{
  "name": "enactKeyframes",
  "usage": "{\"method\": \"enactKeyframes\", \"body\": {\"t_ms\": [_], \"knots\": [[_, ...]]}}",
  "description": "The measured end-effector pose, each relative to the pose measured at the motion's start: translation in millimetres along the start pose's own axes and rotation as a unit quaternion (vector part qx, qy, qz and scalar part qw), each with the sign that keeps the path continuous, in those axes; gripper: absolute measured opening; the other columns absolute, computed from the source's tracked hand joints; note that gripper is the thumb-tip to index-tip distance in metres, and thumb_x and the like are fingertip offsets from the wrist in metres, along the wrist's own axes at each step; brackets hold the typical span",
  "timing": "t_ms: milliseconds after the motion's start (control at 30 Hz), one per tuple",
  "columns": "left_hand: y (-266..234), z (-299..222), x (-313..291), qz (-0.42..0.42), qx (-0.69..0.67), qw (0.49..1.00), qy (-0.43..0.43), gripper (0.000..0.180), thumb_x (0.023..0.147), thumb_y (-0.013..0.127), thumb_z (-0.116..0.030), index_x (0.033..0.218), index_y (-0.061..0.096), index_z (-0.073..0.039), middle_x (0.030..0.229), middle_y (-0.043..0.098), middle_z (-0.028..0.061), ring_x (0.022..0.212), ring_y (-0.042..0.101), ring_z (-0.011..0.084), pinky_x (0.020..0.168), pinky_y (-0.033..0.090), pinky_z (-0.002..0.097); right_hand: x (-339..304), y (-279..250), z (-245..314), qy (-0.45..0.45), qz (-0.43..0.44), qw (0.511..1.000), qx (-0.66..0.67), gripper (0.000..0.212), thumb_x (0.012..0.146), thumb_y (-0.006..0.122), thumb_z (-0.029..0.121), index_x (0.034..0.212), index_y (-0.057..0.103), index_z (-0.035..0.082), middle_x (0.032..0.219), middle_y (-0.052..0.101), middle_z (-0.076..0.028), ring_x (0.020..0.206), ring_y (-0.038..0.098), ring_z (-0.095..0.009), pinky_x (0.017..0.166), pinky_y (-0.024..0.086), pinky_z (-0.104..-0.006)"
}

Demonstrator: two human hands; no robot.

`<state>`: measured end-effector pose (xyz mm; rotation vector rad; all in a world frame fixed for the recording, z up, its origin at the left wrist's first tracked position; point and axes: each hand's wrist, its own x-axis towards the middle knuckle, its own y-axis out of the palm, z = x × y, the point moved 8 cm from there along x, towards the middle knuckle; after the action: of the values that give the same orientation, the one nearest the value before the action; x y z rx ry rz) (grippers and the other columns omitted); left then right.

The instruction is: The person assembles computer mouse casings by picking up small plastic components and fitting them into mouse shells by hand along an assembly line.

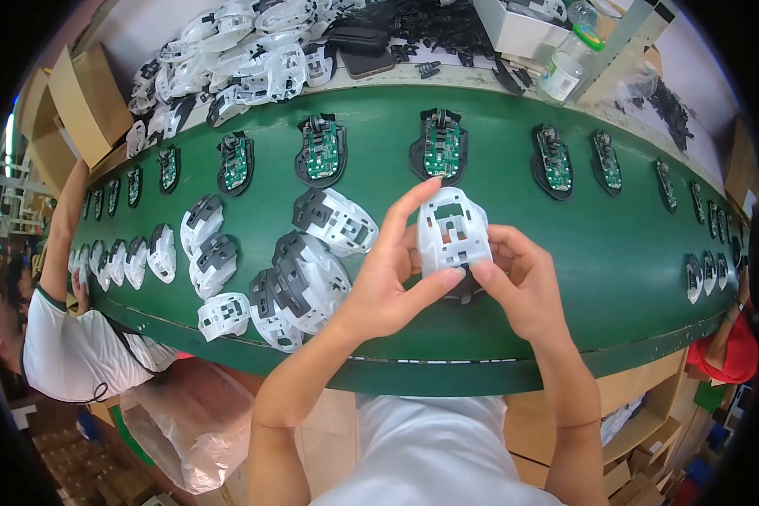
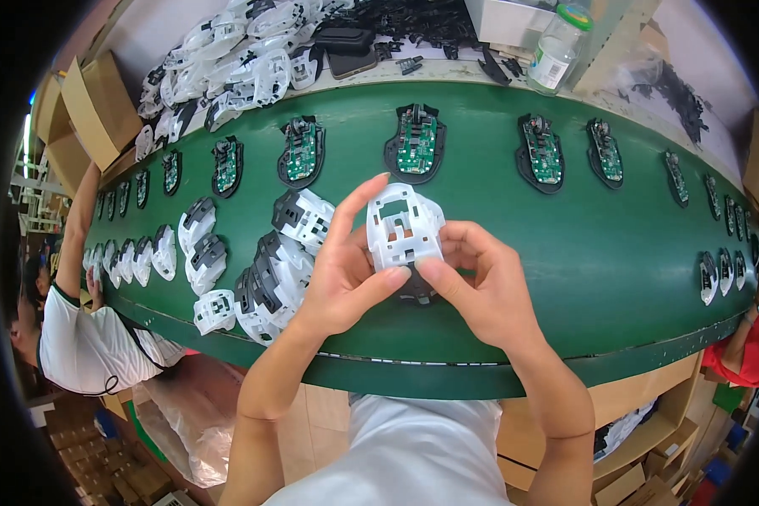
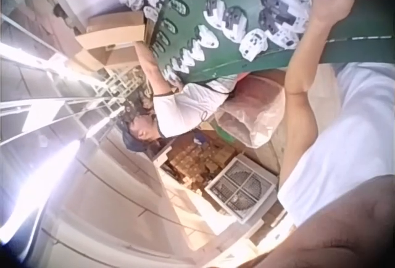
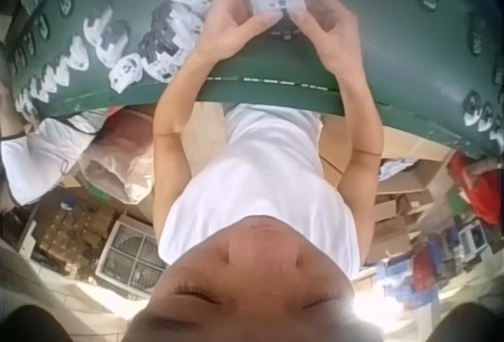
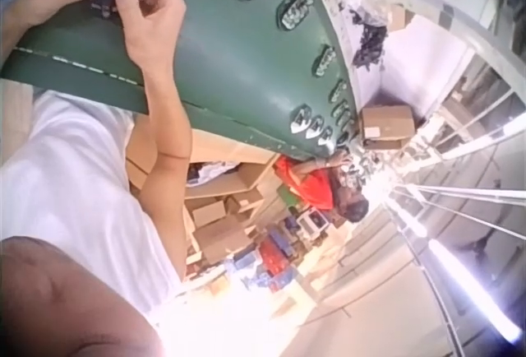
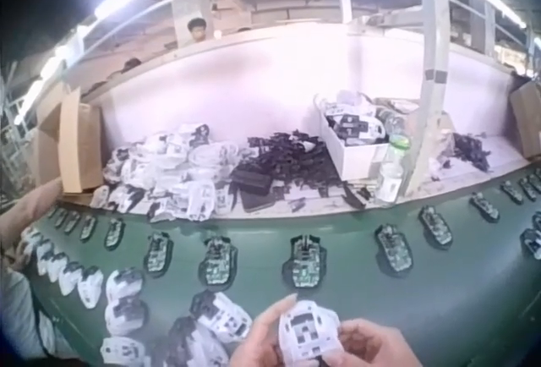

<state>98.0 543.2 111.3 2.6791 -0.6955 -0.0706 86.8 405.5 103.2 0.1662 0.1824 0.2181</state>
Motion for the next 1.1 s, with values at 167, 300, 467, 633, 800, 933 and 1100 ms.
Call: {"method": "enactKeyframes", "body": {"t_ms": [167, 300, 467, 633, 800, 933, 1100], "knots": [[-6, -10, 1, -0.024, 0.039, 0.998, 0.049, 0.078, 0.088, 0.065, -0.006, 0.151, 0.019, -0.005, 0.133, 0.049, 0.0160, 0.121, 0.052, 0.0224, 0.101, 0.043, 0.0368, 1, 9, -3, -0.010, 0.000, 1.000, 0.028, 0.040, 0.089, 0.070, 0.015, 0.120, 0.053, -0.003, 0.105, 0.065, -0.008, 0.095, 0.061, -0.014, 0.084, 0.051, -0.0286], [-7, -9, -5, -0.021, 0.106, 0.993, 0.042, 0.075, 0.089, 0.065, -0.009, 0.150, 0.021, -0.004, 0.131, 0.051, 0.0149, 0.119, 0.054, 0.0218, 0.100, 0.043, 0.0360, 4, 14, -7, -0.009, 0.004, 1.000, 0.012, 0.041, 0.089, 0.071, 0.016, 0.121, 0.053, -0.002, 0.105, 0.066, -0.007, 0.095, 0.061, -0.012, 0.083, 0.051, -0.0281], [-7, -11, -5, -0.044, 0.060, 0.996, 0.054, 0.066, 0.092, 0.063, -0.014, 0.147, 0.027, -0.002, 0.129, 0.051, 0.0135, 0.113, 0.056, 0.0190, 0.093, 0.047, 0.0326, 3, 18, -9, -0.008, -0.020, 1.000, -0.002, 0.038, 0.088, 0.072, 0.017, 0.117, 0.056, -0.002, 0.101, 0.066, -0.006, 0.093, 0.062, -0.011, 0.082, 0.051, -0.0275], [-15, -6, -6, -0.073, 0.099, 0.990, 0.074, 0.062, 0.094, 0.060, -0.014, 0.146, 0.029, 0.000, 0.126, 0.052, 0.0135, 0.111, 0.056, 0.0176, 0.092, 0.047, 0.0309, 5, 20, -8, -0.018, -0.043, 0.998, -0.051, 0.035, 0.089, 0.071, 0.019, 0.115, 0.057, -0.001, 0.099, 0.066, -0.005, 0.090, 0.062, -0.009, 0.076, 0.052, -0.0259], [-14, 2, -2, -0.076, 0.003, 0.997, 0.004, 0.062, 0.095, 0.060, -0.014, 0.146, 0.029, -0.001, 0.126, 0.052, 0.0136, 0.110, 0.056, 0.0167, 0.092, 0.046, 0.0286, 8, 14, -22, 0.072, 0.011, 0.993, 0.091, 0.032, 0.092, 0.066, 0.017, 0.117, 0.057, -0.001, 0.099, 0.066, -0.005, 0.088, 0.061, -0.009, 0.077, 0.051, -0.0255], [-15, -2, -7, -0.095, 0.028, 0.993, 0.058, 0.061, 0.094, 0.061, -0.016, 0.145, 0.032, -0.001, 0.128, 0.052, 0.0147, 0.107, 0.057, 0.0175, 0.088, 0.048, 0.0282, 7, 12, -9, 0.014, 0.016, 0.999, 0.038, 0.036, 0.095, 0.061, 0.016, 0.126, 0.054, -0.002, 0.105, 0.064, -0.005, 0.091, 0.060, -0.009, 0.083, 0.049, -0.0245], [-15, -42, -17, -0.044, 0.520, 0.838, 0.159, 0.061, 0.084, 0.070, -0.021, 0.138, 0.045, -0.005, 0.131, 0.052, 0.0174, 0.107, 0.058, 0.0342, 0.091, 0.048, 0.0417, -28, -66, 17, -0.012, -0.033, 0.983, -0.183, 0.040, 0.096, 0.057, 0.014, 0.133, 0.054, -0.002, 0.106, 0.062, -0.005, 0.093, 0.059, -0.012, 0.082, 0.046, -0.0249]]}}
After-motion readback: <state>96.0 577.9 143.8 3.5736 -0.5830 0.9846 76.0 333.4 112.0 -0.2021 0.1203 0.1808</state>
